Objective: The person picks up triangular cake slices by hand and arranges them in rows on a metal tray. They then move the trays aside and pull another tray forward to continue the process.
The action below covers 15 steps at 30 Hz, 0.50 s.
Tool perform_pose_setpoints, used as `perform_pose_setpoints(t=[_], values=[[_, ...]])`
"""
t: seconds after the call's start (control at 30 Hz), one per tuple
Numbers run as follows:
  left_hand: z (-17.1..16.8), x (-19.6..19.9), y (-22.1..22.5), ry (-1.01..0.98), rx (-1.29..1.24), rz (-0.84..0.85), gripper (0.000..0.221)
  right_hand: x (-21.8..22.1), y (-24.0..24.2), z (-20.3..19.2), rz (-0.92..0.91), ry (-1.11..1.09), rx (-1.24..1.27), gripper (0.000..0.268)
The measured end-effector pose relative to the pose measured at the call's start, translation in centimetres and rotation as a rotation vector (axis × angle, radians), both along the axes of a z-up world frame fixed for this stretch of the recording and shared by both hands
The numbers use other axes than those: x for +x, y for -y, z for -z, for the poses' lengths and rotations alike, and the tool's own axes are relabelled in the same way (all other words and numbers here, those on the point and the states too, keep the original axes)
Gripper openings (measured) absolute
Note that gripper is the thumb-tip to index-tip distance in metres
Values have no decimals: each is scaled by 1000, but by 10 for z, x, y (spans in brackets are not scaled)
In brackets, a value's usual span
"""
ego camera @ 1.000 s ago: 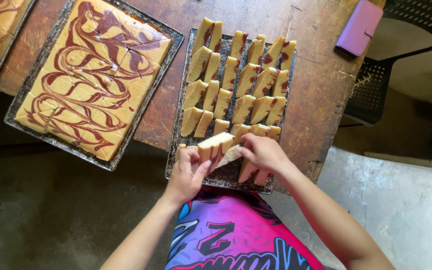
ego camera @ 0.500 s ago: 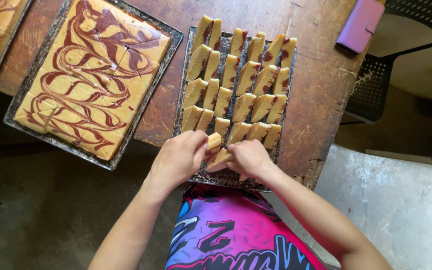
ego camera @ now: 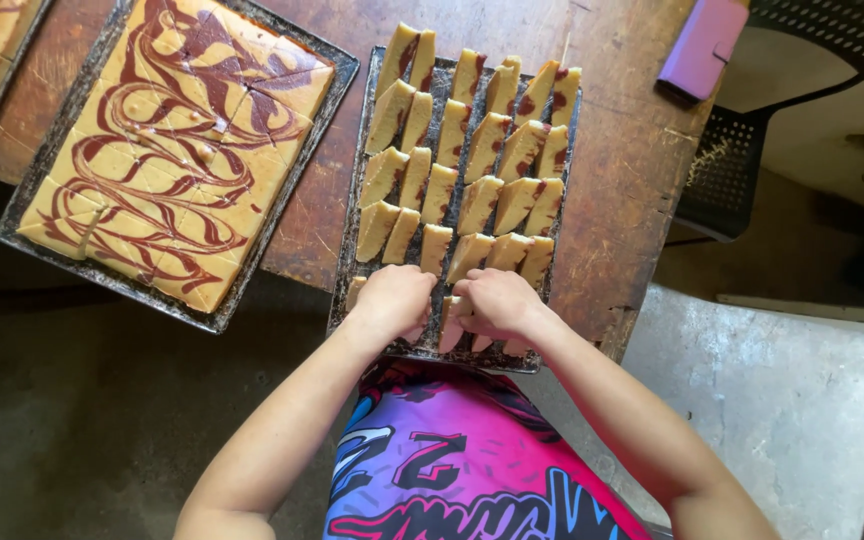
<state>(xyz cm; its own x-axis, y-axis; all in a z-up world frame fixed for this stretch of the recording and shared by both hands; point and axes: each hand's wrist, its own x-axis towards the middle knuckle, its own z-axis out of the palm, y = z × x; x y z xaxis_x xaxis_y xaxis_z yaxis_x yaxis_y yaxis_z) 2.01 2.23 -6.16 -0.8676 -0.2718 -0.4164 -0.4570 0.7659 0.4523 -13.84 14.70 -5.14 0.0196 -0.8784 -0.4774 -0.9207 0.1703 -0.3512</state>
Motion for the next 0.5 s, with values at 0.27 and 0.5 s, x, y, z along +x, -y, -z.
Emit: perform_pose_setpoints(t=[0.27,0.5], values=[[-25,3,-7,30,-58,5,41,-3,-74,-48,396,327,-305,40],[-44,65,-51,-393,4,-413,39,50,-188,31,876,769,-464,26]])
